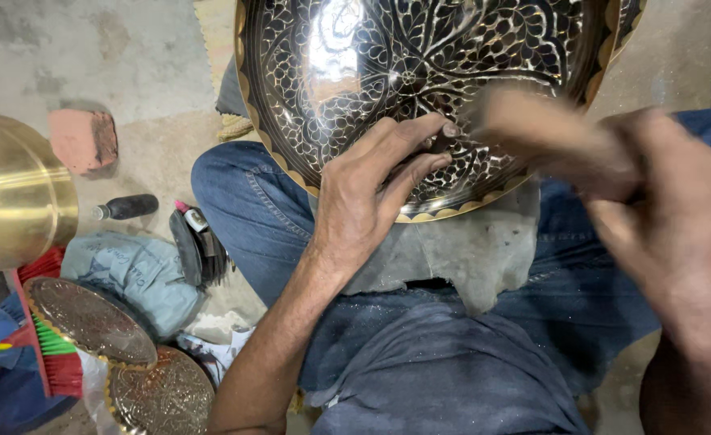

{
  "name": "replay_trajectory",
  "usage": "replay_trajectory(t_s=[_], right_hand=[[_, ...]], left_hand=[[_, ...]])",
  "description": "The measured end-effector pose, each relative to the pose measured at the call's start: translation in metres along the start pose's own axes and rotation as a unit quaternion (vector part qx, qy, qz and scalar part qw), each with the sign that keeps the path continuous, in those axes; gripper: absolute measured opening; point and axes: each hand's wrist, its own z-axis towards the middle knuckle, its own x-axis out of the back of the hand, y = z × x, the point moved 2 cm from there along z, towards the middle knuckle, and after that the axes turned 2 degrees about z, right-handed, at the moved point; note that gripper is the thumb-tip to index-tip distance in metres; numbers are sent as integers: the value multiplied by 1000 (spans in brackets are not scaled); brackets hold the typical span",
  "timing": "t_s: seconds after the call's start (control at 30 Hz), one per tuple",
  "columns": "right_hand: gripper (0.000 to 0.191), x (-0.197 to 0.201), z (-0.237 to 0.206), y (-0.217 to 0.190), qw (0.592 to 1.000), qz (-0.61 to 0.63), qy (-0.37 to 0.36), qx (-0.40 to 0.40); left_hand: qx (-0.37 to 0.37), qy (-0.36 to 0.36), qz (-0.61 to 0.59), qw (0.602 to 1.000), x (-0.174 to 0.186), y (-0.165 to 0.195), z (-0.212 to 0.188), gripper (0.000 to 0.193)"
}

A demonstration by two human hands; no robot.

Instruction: The person is engraving a decorative pattern on a brass plate using a chisel and a wooden mallet. They hold the plate steady with one hand while striking the chisel with the mallet to create intricate designs.

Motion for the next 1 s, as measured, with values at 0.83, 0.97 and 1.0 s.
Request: replay_trajectory(t_s=[0.83, 0.97, 1.0], right_hand=[[39, 9, -1, -7, 998, 37, 16, -41], [42, 11, -3, -3, 999, 16, 2, -42], [41, 11, -2, -1, 999, 12, 7, -30]], left_hand=[[-40, -54, -11, 998, -14, -10, 20, 33], [-26, -45, -28, 998, -14, -17, 16, 34], [-20, -47, -29, 998, -16, -18, 15, 33]])
